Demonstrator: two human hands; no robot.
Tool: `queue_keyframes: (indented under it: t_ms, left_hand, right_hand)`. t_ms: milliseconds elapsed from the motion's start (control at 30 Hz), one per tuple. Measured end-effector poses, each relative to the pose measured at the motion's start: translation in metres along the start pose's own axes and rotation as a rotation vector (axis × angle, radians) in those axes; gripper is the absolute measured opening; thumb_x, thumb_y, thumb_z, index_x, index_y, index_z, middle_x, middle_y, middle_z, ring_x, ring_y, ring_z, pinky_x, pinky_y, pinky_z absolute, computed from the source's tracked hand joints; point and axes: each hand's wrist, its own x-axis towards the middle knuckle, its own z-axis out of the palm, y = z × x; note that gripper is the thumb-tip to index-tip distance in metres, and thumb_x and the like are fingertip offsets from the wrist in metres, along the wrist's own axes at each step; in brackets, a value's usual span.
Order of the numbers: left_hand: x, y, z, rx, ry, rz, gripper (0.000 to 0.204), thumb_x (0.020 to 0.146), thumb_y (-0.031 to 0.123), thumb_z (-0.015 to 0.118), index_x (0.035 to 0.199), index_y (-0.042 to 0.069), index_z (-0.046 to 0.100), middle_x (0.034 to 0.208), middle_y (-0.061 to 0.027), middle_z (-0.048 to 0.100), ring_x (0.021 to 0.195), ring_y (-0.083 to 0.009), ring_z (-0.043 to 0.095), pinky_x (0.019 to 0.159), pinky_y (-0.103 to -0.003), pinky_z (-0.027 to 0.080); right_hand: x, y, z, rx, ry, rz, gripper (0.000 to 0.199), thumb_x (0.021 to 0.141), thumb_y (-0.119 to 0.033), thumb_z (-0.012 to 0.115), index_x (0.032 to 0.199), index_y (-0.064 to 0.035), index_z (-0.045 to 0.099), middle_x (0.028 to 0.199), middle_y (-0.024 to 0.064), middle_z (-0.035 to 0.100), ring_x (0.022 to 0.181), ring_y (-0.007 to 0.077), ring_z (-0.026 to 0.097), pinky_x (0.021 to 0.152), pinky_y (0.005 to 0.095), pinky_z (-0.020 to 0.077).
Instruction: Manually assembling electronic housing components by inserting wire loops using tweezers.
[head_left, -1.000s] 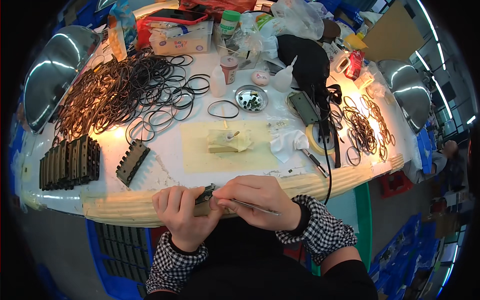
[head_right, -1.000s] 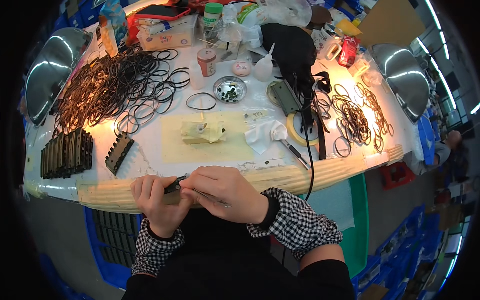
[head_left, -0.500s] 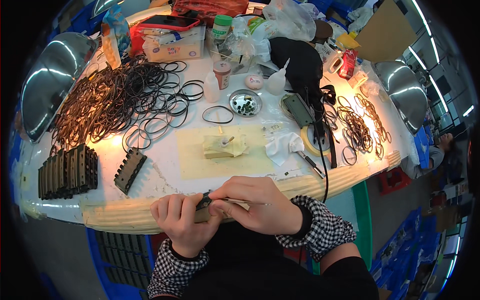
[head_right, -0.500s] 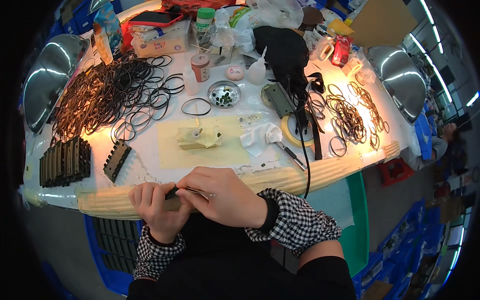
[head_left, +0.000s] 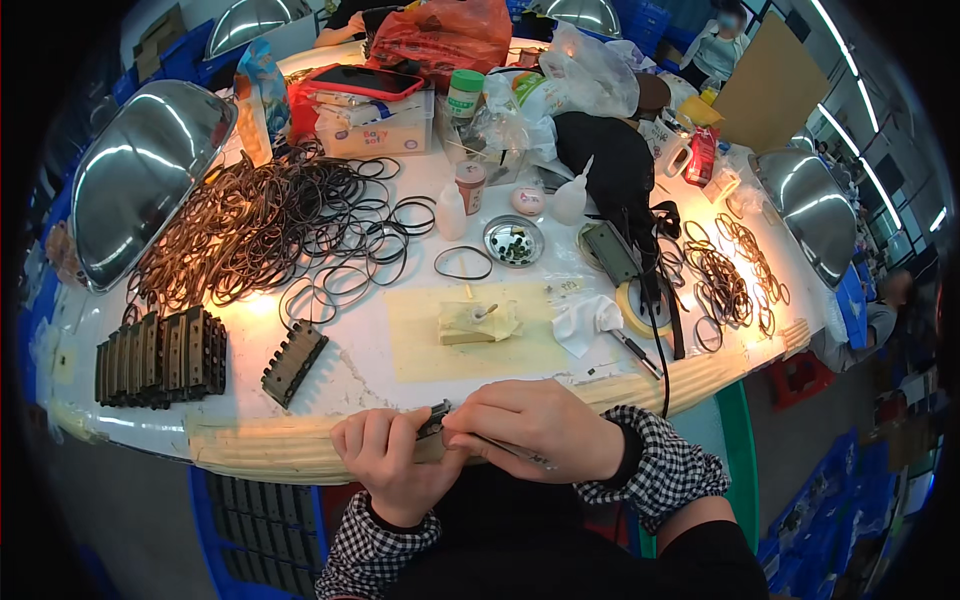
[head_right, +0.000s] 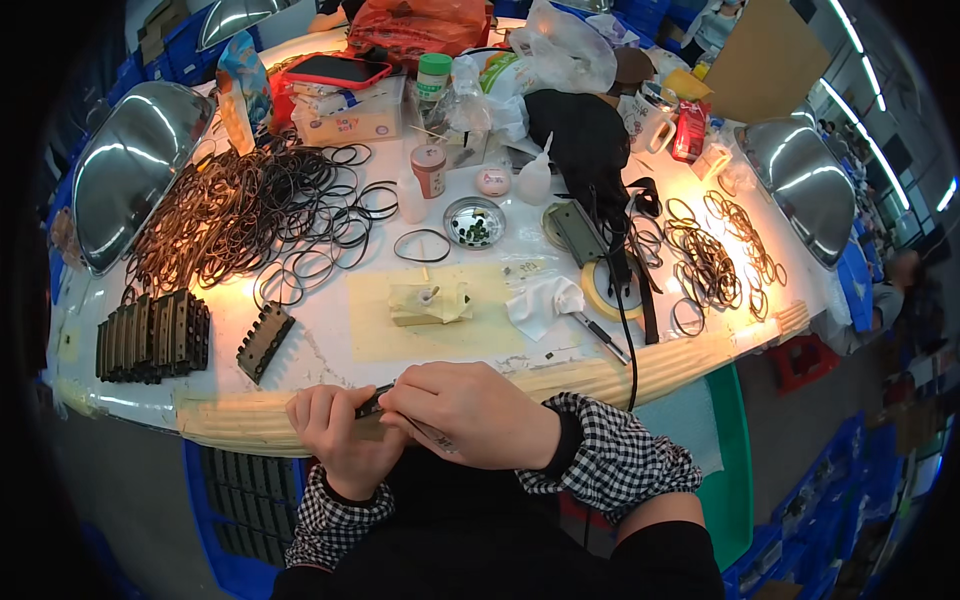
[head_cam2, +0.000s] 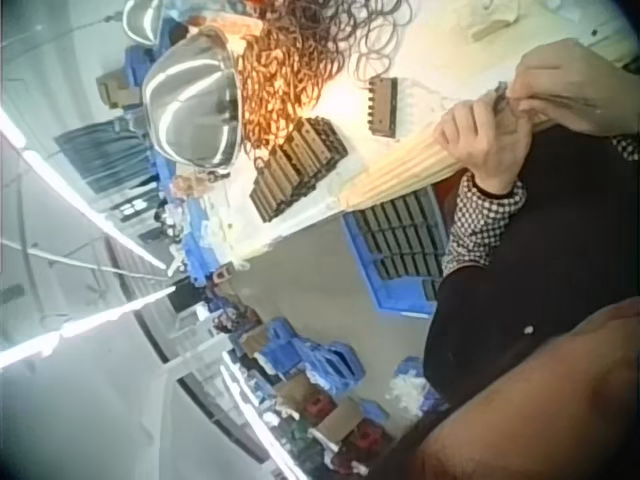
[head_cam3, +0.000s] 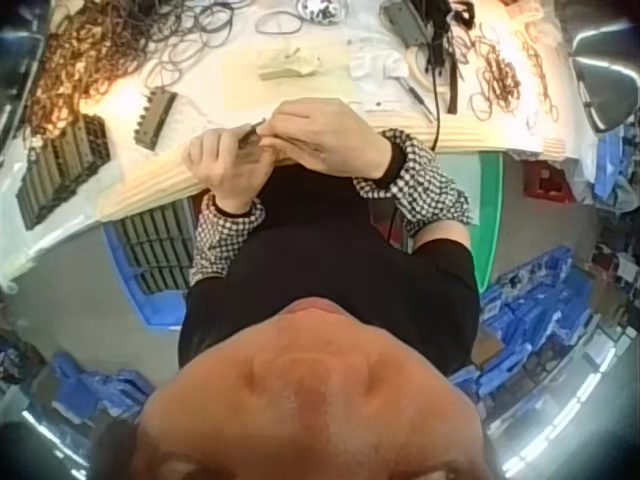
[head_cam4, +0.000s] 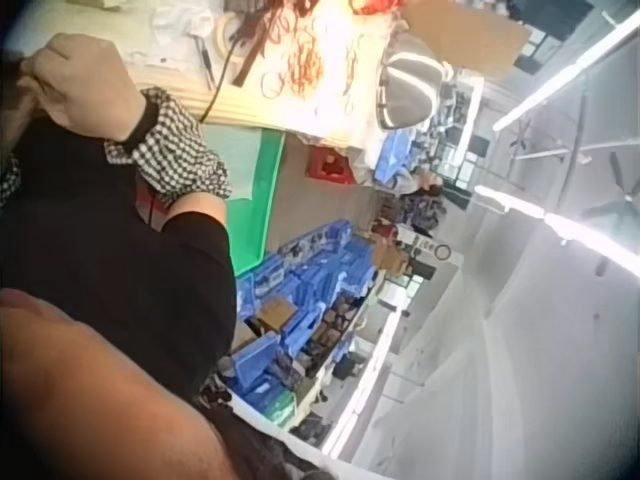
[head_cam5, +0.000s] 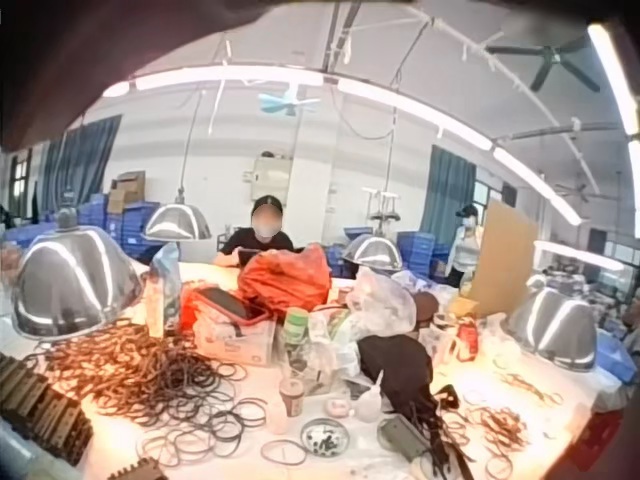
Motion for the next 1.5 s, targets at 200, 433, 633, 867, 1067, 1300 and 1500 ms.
queue_keyframes:
  t_ms: [200,433,633,867,1067,1300,1500]
  left_hand:
    - [0.008,-0.001,-0.009,0.010,0.064,-0.013,0.038,0.067,0.042,0.074,0.079,0.008,0.061,0.073,-0.0063,0.048,0.074,-0.0261,0.049,0.073,-0.039,0.036]
    - [0.014,-0.006,-0.007,0.002,0.006,0.035,0.029,0.058,0.027,0.072,0.079,0.010,0.063,0.072,-0.0031,0.049,0.074,-0.0231,0.048,0.072,-0.037,0.036]
    - [0.024,-0.007,-0.010,-0.117,0.074,-0.043,0.025,0.055,0.020,0.072,0.076,0.010,0.061,0.072,-0.0041,0.048,0.071,-0.0236,0.048,0.070,-0.037,0.035]
    - [0.027,0.000,-0.011,-0.201,0.056,-0.005,0.023,0.058,0.012,0.068,0.078,0.007,0.059,0.070,-0.0064,0.048,0.072,-0.0262,0.046,0.069,-0.038,0.036]
    - [0.025,-0.005,-0.009,-0.195,0.072,0.026,0.026,0.057,0.012,0.071,0.081,0.007,0.062,0.072,-0.0049,0.051,0.071,-0.0241,0.046,0.069,-0.036,0.035]
    - [0.026,-0.004,-0.007,-0.194,0.068,0.033,0.026,0.056,0.012,0.071,0.080,0.008,0.062,0.072,-0.0044,0.051,0.071,-0.0235,0.047,0.068,-0.036,0.035]
    - [0.024,-0.004,-0.004,-0.166,0.100,0.009,0.024,0.054,0.019,0.072,0.075,0.013,0.063,0.071,-0.0004,0.049,0.070,-0.0202,0.049,0.071,-0.034,0.034]
  right_hand:
    - [0.004,-0.013,-0.002,-0.004,0.089,0.007,0.015,0.084,-0.016,0.070,0.091,-0.0045,0.064,0.071,0.0050,0.056,0.063,0.0226,0.059,0.054,0.0327,0.0474]
    - [0.009,-0.028,-0.008,-0.096,0.278,-0.078,0.011,0.080,-0.011,0.073,0.084,-0.0057,0.063,0.069,0.0031,0.057,0.059,0.0214,0.060,0.053,0.0298,0.0464]
    - [0.006,-0.004,0.004,0.130,0.308,0.111,0.019,0.079,0.004,0.070,0.092,-0.0022,0.058,0.082,0.0120,0.062,0.078,0.0256,0.068,0.062,0.0317,0.0520]
    - [0.005,0.009,0.015,0.249,0.208,0.077,0.018,0.079,0.006,0.068,0.090,-0.0015,0.056,0.084,0.0117,0.061,0.088,0.0256,0.069,0.071,0.0304,0.0530]
    - [0.008,0.011,0.013,0.258,0.175,0.144,0.020,0.078,0.008,0.070,0.089,-0.0014,0.056,0.085,0.0099,0.063,0.089,0.0220,0.069,0.072,0.0289,0.0530]
    - [0.005,0.014,0.011,0.276,0.164,0.188,0.019,0.078,0.008,0.070,0.088,-0.0021,0.057,0.084,0.0086,0.063,0.089,0.0218,0.069,0.072,0.0284,0.0530]
    - [0.005,0.016,0.010,0.301,0.148,0.184,0.018,0.078,0.007,0.070,0.088,-0.0021,0.057,0.085,0.0085,0.064,0.089,0.0213,0.069,0.073,0.0288,0.0532]
